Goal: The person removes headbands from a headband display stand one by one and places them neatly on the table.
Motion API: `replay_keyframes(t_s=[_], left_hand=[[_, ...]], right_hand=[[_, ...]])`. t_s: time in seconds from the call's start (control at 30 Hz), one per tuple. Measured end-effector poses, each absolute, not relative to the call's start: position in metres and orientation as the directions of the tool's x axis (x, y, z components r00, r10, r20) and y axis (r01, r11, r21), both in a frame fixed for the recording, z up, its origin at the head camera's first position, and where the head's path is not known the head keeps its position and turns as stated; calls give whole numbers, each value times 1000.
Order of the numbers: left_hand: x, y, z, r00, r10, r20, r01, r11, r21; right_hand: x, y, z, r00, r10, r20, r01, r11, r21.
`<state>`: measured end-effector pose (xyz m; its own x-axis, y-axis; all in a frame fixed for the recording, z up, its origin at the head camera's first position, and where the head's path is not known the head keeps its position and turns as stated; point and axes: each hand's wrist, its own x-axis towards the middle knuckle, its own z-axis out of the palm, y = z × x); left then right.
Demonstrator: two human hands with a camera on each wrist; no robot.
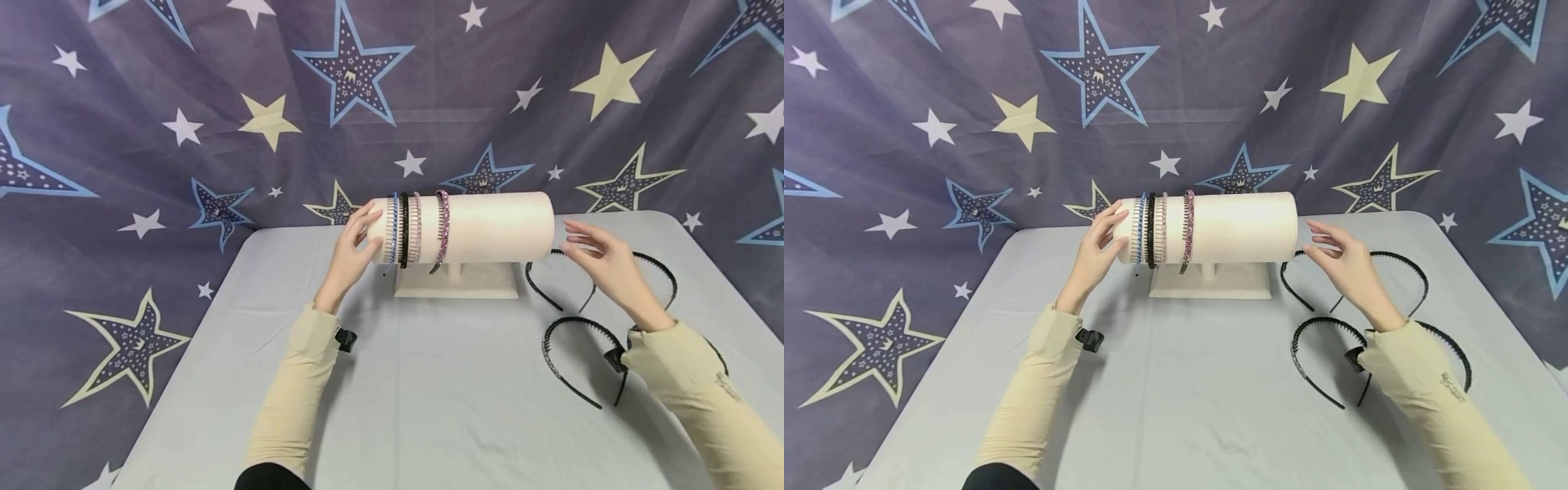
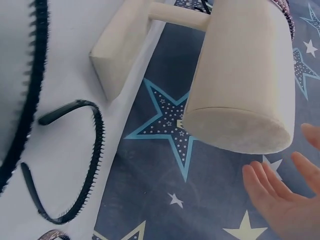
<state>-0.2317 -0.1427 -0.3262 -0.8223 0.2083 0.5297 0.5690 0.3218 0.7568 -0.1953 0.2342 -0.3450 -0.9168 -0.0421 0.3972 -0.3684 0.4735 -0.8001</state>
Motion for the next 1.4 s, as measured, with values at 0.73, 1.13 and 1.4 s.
replay_keyframes(t_s=[0.73, 1.13, 1.4], left_hand=[[-229, -141, -325, -830, 201, 521, 558, 327, 763], [-251, -148, -346, -827, 199, 526, 560, 371, 741], [-237, -143, -344, -717, 81, 692, 620, 527, 581]], right_hand=[[-217, 218, -343, -917, -50, 395, -382, 394, -836], [-219, 212, -347, -914, -5, 406, -372, 411, -832], [-217, 211, -348, -910, -30, 413, -387, 415, -823]])
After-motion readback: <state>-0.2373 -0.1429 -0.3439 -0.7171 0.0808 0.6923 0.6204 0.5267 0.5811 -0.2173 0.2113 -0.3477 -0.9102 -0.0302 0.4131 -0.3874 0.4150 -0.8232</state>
